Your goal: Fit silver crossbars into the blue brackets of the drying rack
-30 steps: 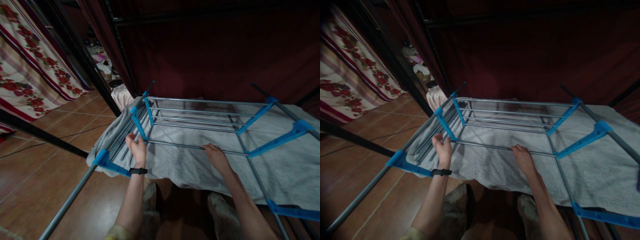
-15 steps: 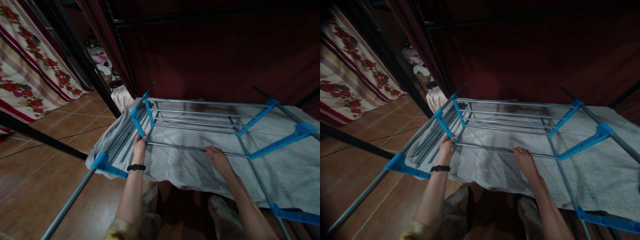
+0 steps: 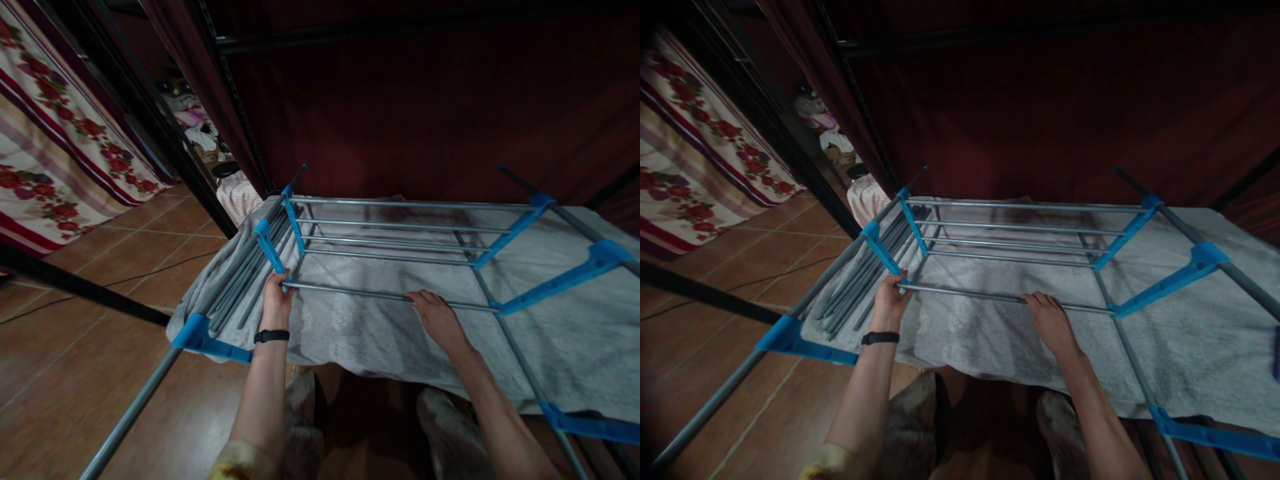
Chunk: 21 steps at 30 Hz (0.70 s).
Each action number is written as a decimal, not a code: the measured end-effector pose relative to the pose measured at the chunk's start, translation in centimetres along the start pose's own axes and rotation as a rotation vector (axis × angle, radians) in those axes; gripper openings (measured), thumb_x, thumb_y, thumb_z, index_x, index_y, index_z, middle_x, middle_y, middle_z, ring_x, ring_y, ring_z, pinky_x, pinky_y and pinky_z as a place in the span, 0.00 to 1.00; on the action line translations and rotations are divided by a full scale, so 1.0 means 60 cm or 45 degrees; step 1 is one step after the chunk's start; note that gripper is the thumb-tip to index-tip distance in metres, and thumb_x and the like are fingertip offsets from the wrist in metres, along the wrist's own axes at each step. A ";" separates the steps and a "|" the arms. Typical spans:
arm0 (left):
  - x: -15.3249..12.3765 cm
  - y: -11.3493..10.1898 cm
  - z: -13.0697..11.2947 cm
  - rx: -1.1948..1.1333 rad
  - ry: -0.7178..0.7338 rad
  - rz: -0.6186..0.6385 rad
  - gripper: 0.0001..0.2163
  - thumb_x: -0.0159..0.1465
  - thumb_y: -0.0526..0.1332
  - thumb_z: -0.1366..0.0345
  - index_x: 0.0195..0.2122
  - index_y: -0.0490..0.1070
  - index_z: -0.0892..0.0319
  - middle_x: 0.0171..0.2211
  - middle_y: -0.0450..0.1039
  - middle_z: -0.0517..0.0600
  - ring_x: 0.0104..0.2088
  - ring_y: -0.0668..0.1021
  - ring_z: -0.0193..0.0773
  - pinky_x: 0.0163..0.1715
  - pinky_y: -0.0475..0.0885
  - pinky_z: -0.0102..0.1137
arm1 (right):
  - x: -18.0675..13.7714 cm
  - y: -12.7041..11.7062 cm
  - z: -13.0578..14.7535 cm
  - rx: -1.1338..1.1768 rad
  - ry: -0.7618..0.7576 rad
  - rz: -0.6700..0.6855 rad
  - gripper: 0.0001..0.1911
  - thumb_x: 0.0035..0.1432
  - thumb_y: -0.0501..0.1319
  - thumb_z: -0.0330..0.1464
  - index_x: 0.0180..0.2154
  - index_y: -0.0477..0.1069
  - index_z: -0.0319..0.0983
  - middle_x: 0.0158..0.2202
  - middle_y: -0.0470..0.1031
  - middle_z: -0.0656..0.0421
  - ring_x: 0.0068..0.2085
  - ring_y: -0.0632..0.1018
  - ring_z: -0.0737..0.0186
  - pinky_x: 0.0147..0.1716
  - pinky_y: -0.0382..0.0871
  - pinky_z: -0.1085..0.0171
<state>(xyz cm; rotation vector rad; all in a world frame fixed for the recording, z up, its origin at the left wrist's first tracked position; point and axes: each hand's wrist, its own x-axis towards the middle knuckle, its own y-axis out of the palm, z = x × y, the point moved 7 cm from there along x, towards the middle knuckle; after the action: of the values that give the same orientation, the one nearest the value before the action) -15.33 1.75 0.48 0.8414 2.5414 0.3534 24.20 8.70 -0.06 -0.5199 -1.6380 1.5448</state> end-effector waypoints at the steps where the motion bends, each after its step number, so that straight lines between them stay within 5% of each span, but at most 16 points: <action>1: 0.001 0.001 0.000 -0.019 0.002 0.003 0.10 0.45 0.61 0.70 0.30 0.68 0.58 0.30 0.70 0.45 0.31 0.69 0.34 0.31 0.63 0.31 | 0.000 -0.002 0.001 -0.013 -0.003 -0.008 0.15 0.66 0.51 0.28 0.51 0.70 0.40 0.44 0.76 0.53 0.41 0.76 0.57 0.44 0.66 0.60; 21: 0.000 0.003 -0.002 -0.112 -0.049 0.011 0.09 0.45 0.64 0.76 0.27 0.67 0.59 0.25 0.69 0.44 0.26 0.69 0.31 0.27 0.62 0.29 | -0.004 -0.009 0.002 -0.078 0.004 -0.024 0.18 0.63 0.52 0.24 0.53 0.68 0.41 0.44 0.76 0.54 0.41 0.76 0.59 0.45 0.66 0.62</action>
<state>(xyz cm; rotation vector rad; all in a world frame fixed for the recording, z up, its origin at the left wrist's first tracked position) -15.30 1.89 0.62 0.8190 2.4685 0.4444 24.38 8.35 0.38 -0.5380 -1.6874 1.4834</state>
